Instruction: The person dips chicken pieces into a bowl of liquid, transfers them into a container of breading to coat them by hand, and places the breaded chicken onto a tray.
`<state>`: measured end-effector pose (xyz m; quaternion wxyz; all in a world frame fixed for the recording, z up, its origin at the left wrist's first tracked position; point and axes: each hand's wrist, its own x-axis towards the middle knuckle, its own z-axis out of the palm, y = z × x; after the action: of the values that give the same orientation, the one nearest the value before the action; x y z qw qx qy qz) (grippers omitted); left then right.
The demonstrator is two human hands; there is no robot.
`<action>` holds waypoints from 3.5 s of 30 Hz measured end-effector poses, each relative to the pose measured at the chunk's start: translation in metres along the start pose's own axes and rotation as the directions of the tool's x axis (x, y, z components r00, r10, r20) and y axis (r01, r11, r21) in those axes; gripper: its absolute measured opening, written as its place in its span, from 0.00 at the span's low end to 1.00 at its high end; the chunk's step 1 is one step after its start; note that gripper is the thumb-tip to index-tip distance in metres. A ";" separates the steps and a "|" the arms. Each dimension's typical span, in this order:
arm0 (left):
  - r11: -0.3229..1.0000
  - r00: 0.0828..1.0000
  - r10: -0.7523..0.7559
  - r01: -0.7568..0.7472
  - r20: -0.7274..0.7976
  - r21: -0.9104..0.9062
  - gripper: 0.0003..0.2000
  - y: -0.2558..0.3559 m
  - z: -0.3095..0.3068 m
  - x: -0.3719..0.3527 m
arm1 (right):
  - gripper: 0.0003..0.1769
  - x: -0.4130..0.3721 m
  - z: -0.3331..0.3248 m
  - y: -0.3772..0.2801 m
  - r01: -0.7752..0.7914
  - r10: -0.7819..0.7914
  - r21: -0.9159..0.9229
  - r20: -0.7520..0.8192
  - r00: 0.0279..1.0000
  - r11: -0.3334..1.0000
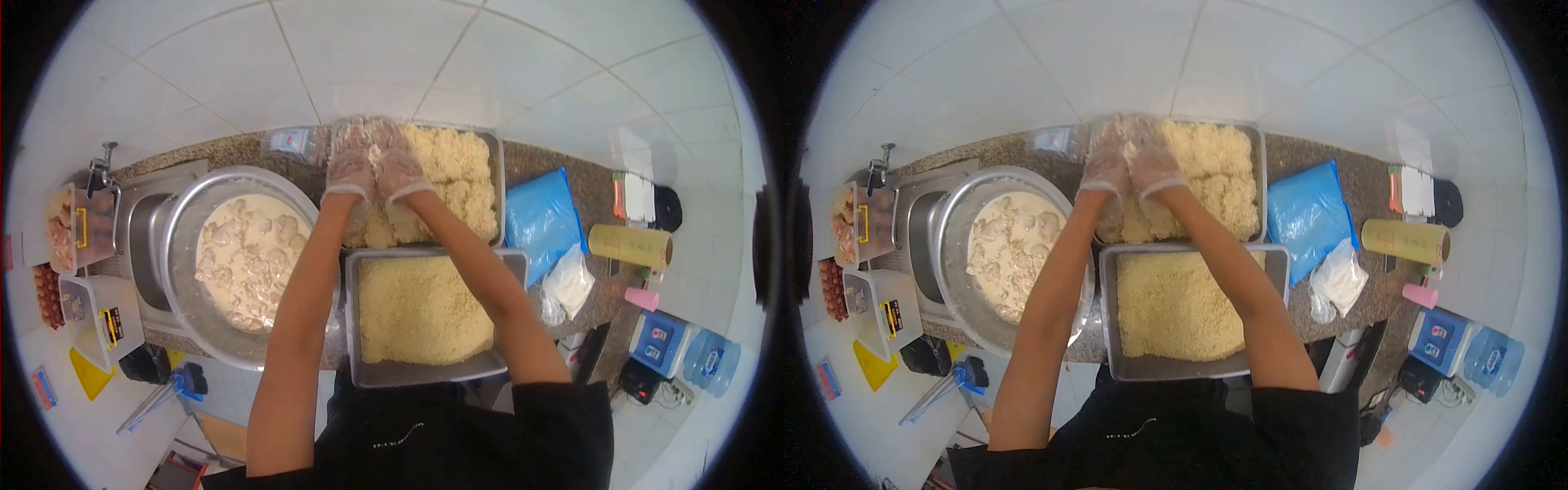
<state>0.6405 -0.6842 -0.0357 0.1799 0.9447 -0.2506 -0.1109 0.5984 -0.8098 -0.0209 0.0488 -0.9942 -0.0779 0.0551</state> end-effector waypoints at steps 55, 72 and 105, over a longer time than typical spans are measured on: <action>0.417 0.879 -0.466 0.321 0.103 -0.850 0.26 0.289 0.073 -0.271 | 0.27 -0.357 0.003 -0.050 -0.572 0.544 0.754 0.643 0.540 -0.323; 0.921 0.759 -0.381 0.263 -0.528 -0.287 0.13 -0.149 -0.091 -0.317 | 0.14 -0.106 -0.040 -0.239 -0.001 0.021 0.338 -0.055 0.998 0.941; 0.840 0.828 -0.542 0.530 -0.146 -0.112 0.19 -0.267 -0.075 -0.286 | 0.18 0.025 0.001 -0.302 0.028 -0.065 0.269 0.130 0.989 0.963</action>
<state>0.5359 -0.2996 -0.0388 0.1940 0.9764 0.0450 -0.0833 0.5781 -0.5090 0.0075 0.1781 -0.9703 -0.0962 0.1323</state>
